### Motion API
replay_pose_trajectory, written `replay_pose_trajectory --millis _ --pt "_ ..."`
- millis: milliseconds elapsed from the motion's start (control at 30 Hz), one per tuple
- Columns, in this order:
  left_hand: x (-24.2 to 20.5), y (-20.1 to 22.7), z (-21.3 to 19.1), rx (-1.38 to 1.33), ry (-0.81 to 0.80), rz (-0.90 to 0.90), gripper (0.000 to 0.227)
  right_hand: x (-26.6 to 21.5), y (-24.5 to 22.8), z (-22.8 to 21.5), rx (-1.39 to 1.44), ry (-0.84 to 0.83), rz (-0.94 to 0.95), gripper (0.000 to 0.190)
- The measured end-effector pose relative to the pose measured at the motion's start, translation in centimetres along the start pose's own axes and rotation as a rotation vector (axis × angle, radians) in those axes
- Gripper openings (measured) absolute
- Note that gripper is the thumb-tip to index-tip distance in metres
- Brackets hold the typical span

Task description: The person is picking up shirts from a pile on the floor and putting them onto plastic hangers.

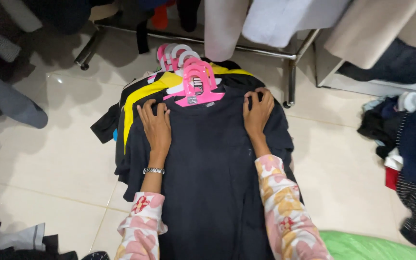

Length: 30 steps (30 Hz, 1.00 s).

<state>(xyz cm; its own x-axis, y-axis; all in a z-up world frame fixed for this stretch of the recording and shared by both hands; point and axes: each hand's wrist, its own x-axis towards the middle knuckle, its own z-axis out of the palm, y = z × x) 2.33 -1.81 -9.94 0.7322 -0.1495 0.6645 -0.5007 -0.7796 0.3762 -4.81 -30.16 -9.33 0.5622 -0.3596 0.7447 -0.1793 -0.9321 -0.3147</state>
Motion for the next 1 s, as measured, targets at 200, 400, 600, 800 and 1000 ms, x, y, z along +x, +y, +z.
replay_pose_trajectory --millis 200,400,600,800,1000 --pt "-5.3 2.8 -3.5 0.208 -0.311 -0.081 0.058 -6.2 -4.3 -8.4 -0.025 -0.321 0.049 0.048" --pt "-15.9 5.9 -7.6 0.298 -0.343 -0.112 0.064 -17.2 -4.7 -15.7 0.020 -0.446 0.091 0.055" --pt "-26.7 10.6 -16.3 0.052 -0.380 -0.284 0.069 -25.8 -3.4 -22.0 0.251 -0.216 0.314 0.039" --pt "-32.8 10.2 -19.9 -0.082 -0.307 -0.537 0.070 -32.3 -0.2 -23.0 0.185 -0.214 0.598 0.060" --pt "-37.2 6.0 -20.7 -0.227 -0.326 -0.661 0.053 -36.6 5.8 -20.7 0.221 -0.446 0.977 0.057"
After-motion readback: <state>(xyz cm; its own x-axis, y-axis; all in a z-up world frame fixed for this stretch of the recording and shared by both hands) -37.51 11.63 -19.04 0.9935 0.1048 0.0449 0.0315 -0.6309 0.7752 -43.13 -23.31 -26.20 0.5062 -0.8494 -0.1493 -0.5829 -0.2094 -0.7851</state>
